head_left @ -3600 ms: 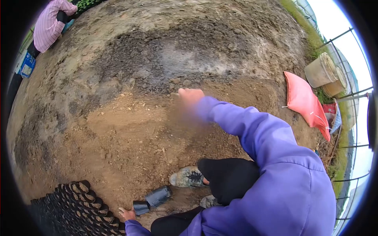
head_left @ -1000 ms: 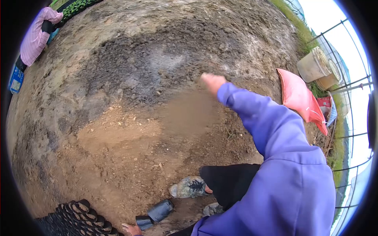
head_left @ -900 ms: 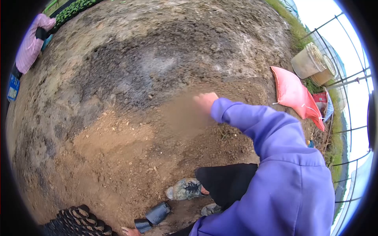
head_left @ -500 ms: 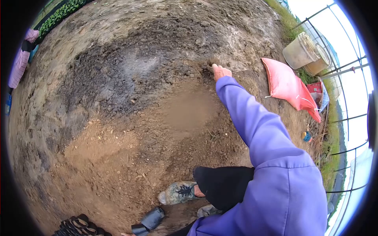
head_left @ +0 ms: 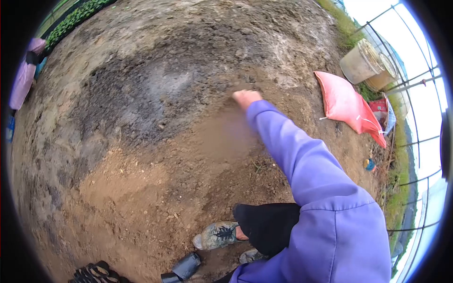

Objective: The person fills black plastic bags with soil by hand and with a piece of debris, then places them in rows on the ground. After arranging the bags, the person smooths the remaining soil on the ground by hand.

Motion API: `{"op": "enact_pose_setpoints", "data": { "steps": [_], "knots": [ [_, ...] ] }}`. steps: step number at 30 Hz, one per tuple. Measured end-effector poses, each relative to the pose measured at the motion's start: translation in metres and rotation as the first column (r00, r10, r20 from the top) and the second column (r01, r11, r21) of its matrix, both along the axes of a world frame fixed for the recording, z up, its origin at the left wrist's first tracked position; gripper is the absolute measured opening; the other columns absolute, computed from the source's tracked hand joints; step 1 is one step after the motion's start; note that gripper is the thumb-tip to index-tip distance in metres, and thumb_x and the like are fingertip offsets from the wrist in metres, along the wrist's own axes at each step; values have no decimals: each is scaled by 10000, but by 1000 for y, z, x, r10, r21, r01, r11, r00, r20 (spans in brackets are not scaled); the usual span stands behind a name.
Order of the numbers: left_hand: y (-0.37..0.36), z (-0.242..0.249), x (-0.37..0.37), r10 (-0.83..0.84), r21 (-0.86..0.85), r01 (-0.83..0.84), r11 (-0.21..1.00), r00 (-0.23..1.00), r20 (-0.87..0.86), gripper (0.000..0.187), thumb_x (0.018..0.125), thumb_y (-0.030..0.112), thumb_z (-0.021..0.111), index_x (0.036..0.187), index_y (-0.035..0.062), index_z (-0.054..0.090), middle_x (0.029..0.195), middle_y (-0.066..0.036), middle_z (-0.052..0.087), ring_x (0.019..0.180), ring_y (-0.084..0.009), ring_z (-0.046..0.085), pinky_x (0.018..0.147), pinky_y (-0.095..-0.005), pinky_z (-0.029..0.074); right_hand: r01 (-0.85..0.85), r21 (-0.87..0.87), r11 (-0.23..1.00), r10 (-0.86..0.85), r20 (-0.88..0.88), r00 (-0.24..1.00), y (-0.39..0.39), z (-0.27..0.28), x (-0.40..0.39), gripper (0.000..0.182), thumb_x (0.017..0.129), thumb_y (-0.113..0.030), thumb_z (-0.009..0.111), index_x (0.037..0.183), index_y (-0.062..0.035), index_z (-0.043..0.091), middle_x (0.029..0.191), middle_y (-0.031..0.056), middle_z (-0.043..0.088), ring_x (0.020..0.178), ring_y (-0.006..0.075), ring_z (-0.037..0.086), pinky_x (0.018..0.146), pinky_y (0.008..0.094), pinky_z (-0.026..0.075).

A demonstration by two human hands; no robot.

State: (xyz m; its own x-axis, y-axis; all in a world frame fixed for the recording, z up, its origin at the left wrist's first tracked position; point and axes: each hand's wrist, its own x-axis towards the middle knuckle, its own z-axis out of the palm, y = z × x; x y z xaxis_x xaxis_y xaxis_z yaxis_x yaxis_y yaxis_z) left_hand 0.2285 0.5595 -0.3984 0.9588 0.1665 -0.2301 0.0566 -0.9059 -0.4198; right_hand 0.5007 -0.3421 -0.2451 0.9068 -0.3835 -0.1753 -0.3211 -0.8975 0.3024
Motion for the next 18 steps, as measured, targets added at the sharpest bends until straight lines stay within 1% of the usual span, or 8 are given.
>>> {"op": "enact_pose_setpoints", "data": {
  "steps": [2,3,6,9,12,13,16,18],
  "knots": [
    [5,1,-7,1,-7,-1,1000,1000,2,703,733,417,576,1319,51,440,1192,-241,509,1026,-419,546,769,-540,493,221,-46,974,-211,166,963,-42,4,-5,124,866,-120,479,855,-94,599,851,133,673,828,307,671,656,414,540],
    [2,-2,-8,-2,-6,2,1000,1000,1,704,732,417,577,1319,52,440,1192,-241,509,1025,-420,547,769,-540,494,335,-103,937,-319,143,937,-66,8,-9,123,873,-122,468,902,-106,586,871,141,670,839,312,668,657,420,538],
    [-14,14,3,65,45,-62,997,995,-78,682,744,420,548,1321,68,447,1192,-229,514,1013,-418,553,764,-540,492,95,-136,986,-85,80,993,-77,18,-37,132,883,-132,448,996,-110,512,931,151,631,839,330,650,640,452,516],
    [0,-6,-5,-142,210,144,967,990,-21,686,747,420,542,1337,87,433,1210,-213,513,1027,-408,550,783,-546,480,18,-46,999,-11,145,989,-43,17,-46,122,886,-142,443,985,-99,500,935,155,611,872,337,631,649,453,506],
    [-23,8,4,235,-76,-235,969,972,-10,704,749,416,544,1361,98,403,1237,-218,500,1080,-404,525,833,-578,447,-107,61,992,93,196,976,0,13,-26,112,853,-139,482,956,-102,505,957,143,613,912,319,631,708,424,504],
    [-24,10,5,245,-85,-250,965,968,-62,672,775,392,524,1374,119,390,1232,-214,505,1078,-410,531,858,-592,438,-136,92,986,117,189,975,10,6,-15,116,861,-150,479,962,-100,503,950,141,613,915,319,627,705,433,500],
    [22,-31,-2,417,-350,-506,789,858,-300,881,750,70,573,1446,2,38,1425,-345,177,1291,-456,312,1076,-417,290,-235,226,945,205,148,968,52,-11,25,140,867,-190,490,968,-93,505,931,131,617,926,316,617,697,450,492],
    [9,-30,1,503,-392,-591,705,807,-311,883,721,39,547,1442,-8,38,1422,-358,171,1313,-461,271,1090,-429,255,-285,364,887,273,85,958,97,-9,41,173,849,-227,520,953,-88,518,922,120,620,938,309,614,696,448,492]
  ]
}}
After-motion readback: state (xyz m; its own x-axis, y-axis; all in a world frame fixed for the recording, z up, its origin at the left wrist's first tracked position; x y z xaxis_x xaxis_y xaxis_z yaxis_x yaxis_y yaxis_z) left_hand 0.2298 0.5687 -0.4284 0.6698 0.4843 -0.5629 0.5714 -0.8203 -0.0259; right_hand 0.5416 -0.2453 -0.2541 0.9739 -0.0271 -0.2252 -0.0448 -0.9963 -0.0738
